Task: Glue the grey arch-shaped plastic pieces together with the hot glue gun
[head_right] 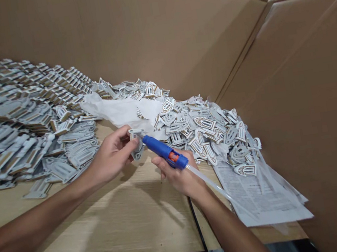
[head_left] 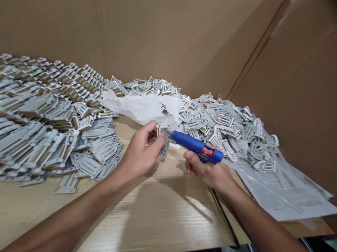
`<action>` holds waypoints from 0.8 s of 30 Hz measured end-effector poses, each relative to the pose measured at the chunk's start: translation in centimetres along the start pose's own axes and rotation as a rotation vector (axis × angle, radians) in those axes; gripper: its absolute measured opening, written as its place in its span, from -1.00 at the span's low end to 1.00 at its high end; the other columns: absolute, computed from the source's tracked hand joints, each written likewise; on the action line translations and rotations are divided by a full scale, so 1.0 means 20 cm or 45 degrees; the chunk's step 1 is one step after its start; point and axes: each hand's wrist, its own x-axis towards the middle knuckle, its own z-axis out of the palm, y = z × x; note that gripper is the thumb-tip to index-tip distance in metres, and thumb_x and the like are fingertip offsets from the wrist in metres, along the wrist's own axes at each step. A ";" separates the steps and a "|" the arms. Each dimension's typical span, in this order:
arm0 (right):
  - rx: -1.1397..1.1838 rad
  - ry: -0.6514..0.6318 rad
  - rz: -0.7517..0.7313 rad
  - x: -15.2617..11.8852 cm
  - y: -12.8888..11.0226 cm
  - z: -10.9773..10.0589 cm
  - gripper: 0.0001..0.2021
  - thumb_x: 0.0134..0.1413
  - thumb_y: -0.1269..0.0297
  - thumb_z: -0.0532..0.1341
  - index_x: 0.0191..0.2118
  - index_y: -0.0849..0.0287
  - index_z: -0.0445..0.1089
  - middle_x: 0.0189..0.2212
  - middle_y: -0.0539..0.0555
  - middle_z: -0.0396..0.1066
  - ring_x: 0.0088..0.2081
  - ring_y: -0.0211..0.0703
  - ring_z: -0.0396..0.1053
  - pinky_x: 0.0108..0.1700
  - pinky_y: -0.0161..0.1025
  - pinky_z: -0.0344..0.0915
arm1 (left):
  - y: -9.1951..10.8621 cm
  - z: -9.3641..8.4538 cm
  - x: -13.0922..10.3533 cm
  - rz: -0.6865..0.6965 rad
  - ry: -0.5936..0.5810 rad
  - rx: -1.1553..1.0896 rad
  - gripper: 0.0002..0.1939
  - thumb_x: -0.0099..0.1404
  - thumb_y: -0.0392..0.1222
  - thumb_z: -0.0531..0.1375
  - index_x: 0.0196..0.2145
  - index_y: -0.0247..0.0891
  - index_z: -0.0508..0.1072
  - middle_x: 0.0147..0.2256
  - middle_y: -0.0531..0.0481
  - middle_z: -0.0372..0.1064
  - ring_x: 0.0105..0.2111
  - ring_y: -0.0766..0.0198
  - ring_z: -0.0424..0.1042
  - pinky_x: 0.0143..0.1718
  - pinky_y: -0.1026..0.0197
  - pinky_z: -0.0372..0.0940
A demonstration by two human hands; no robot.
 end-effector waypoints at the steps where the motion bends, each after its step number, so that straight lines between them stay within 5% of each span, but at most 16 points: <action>1: -0.001 -0.001 0.001 0.00 0.00 0.00 -0.48 0.15 -0.26 0.34 -0.59 0.04 0.38 -0.77 -0.07 0.21 -0.68 -0.22 0.24 -0.54 -0.25 0.31 | 0.00 0.00 0.00 0.004 0.005 0.008 -0.80 0.51 -0.12 0.21 -0.30 -0.18 0.37 -0.47 0.13 0.23 -0.49 0.33 0.23 -0.49 0.27 0.12; 10: -0.128 0.047 -0.217 0.00 0.01 0.00 -0.51 0.26 -0.23 0.32 -0.51 0.04 0.41 -0.64 -0.02 0.38 -0.59 -0.16 0.32 -0.46 -0.20 0.31 | 0.00 -0.01 -0.01 0.036 0.027 0.140 -0.78 0.52 -0.12 0.19 -0.32 -0.17 0.32 -0.46 0.11 0.22 -0.44 0.29 0.25 -0.41 0.23 0.12; 17: -0.402 0.377 -0.585 -0.04 0.07 0.02 -0.59 0.35 -0.13 0.35 -0.41 0.04 0.40 -0.50 0.02 0.40 -0.48 -0.12 0.33 -0.32 -0.19 0.32 | 0.05 0.01 -0.02 0.070 0.068 0.392 -0.74 0.50 -0.15 0.17 -0.37 -0.16 0.26 -0.49 0.13 0.19 -0.47 0.30 0.18 -0.41 0.20 0.04; 21: -0.338 0.584 -0.451 -0.05 0.07 0.00 -0.55 0.40 -0.17 0.29 -0.41 0.06 0.44 -0.52 0.02 0.40 -0.48 -0.11 0.33 -0.33 -0.18 0.29 | 0.07 -0.01 -0.02 0.158 0.406 0.569 -0.68 0.44 -0.19 0.24 -0.44 -0.17 0.23 -0.44 0.08 0.20 -0.43 0.28 0.20 -0.39 0.18 0.06; 24: -0.333 0.547 -0.401 -0.03 0.07 -0.01 -0.53 0.41 -0.15 0.29 -0.45 0.06 0.42 -0.57 -0.02 0.34 -0.51 -0.14 0.29 -0.36 -0.20 0.26 | 0.07 -0.09 0.01 0.141 0.744 0.461 -0.64 0.45 -0.15 0.26 -0.44 -0.14 0.18 -0.49 0.12 0.13 -0.47 0.29 0.15 -0.40 0.17 0.06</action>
